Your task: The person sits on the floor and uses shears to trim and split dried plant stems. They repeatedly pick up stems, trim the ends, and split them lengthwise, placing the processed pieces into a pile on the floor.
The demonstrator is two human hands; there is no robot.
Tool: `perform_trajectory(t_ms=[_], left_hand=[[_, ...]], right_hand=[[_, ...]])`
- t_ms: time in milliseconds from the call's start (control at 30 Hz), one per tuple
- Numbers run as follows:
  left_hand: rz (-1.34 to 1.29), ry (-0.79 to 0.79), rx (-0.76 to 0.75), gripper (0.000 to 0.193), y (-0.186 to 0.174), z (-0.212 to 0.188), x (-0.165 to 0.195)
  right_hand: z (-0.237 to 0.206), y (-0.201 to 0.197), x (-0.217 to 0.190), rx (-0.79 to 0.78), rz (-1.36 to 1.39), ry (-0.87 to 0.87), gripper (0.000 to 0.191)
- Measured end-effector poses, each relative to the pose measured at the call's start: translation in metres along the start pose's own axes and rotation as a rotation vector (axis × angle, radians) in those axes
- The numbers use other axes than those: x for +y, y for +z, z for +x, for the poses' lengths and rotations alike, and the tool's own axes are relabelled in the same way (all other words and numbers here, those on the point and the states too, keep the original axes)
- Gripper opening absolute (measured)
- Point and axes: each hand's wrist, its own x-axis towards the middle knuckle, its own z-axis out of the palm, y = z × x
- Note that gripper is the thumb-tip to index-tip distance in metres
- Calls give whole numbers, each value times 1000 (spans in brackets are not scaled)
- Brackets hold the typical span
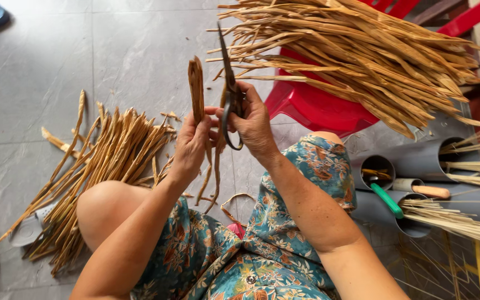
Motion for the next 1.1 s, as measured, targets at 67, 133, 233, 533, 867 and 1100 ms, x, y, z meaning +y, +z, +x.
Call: perform_trajectory(t_ms=[67, 133, 233, 533, 867, 1100], left_hand=[[-53, 22, 47, 26, -1, -1, -2], [-144, 46, 41, 24, -2, -1, -3], [-172, 8, 65, 31, -6, -2, -1], [-138, -57, 192, 19, -19, 0, 8], [-147, 39, 218, 27, -21, -1, 17], [-132, 3, 177, 29, -16, 1, 8]], right_hand=[[-3, 0, -2, -46, 26, 21, 54], [-7, 1, -4, -86, 49, 85, 54], [-10, 5, -7, -125, 46, 130, 54], [-15, 13, -6, -169, -48, 129, 52], [-20, 5, -5, -162, -332, 122, 69], [-23, 1, -1, -209, -373, 141, 73]])
